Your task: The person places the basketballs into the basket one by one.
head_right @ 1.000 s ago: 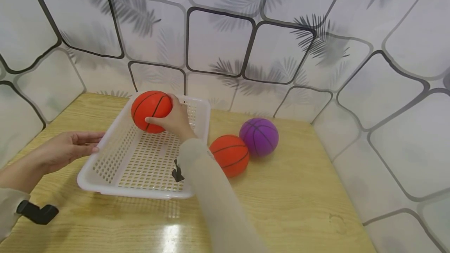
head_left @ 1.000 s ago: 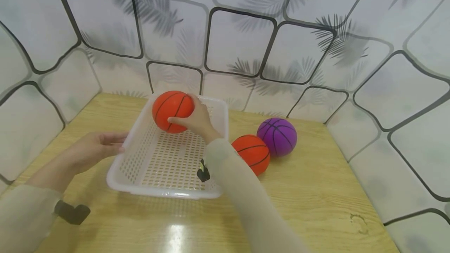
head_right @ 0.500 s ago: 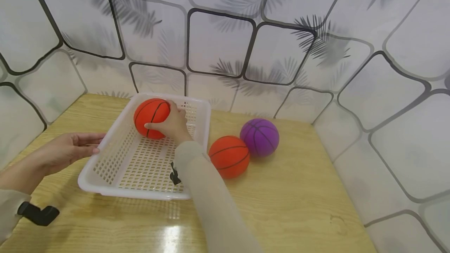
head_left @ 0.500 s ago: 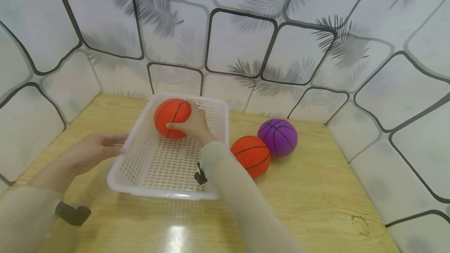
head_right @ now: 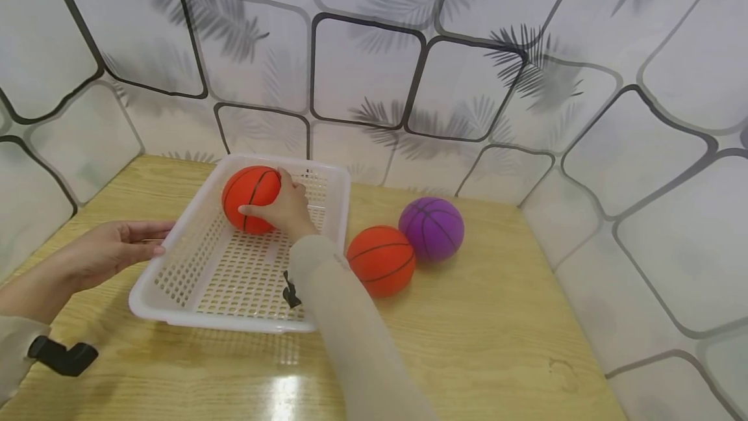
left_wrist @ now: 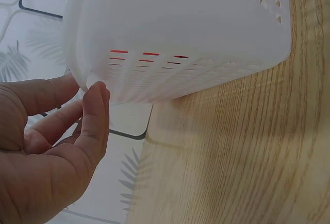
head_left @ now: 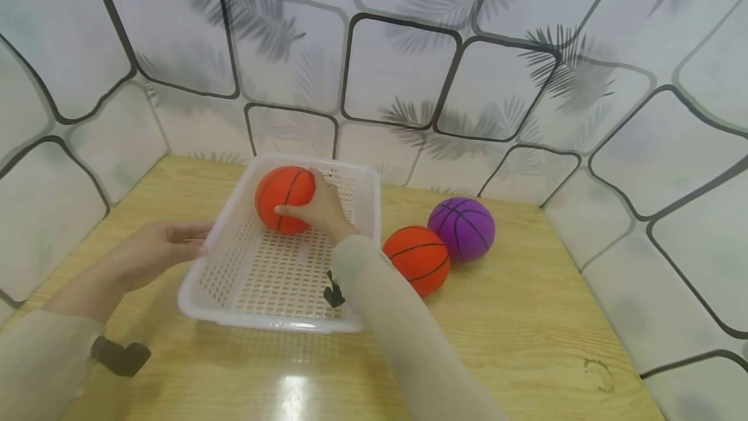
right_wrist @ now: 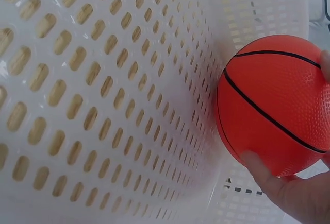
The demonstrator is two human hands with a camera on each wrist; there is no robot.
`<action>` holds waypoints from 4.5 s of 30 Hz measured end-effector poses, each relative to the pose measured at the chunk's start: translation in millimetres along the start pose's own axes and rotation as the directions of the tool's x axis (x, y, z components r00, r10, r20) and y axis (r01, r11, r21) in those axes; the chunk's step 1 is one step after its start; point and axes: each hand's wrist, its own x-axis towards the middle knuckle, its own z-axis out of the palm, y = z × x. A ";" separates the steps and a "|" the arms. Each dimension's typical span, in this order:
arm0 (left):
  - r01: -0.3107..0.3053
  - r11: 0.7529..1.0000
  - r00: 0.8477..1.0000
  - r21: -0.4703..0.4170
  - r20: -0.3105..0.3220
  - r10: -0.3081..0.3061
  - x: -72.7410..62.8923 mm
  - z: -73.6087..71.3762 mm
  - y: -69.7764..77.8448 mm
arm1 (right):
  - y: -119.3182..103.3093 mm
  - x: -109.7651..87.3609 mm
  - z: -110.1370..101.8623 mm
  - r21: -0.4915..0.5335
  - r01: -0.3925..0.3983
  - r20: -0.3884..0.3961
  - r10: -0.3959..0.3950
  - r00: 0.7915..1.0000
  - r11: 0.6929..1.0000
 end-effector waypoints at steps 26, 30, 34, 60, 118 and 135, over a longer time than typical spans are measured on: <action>-0.004 1.000 1.000 -0.006 0.002 0.004 1.5 0.6 -0.4 | -6.9 -11.2 -74.6 -0.011 0.158 0.086 -0.157 0.984 0.987; 0.005 1.000 1.000 -0.006 -0.003 -0.005 1.4 0.2 -0.5 | -2.2 -15.8 -87.2 0.047 0.181 0.111 -0.185 0.976 0.982; -0.001 1.000 1.000 0.001 -0.004 0.001 1.3 -0.1 -0.7 | 5.0 -20.3 -97.4 0.086 0.199 0.103 -0.208 0.973 0.976; -0.005 0.999 1.000 -0.039 0.011 0.006 1.8 -0.3 -2.2 | 46.9 -59.0 -186.4 0.130 0.258 0.012 -0.261 0.965 0.958; 0.008 0.999 1.000 -0.044 0.003 -0.007 0.6 0.2 -3.9 | 223.2 -84.2 -242.2 0.109 0.096 -0.044 -0.091 0.995 0.989; -0.023 0.998 1.000 -0.063 0.007 0.024 3.7 0.1 -9.1 | 209.0 -91.8 -245.9 0.079 0.035 -0.077 -0.029 0.997 0.996</action>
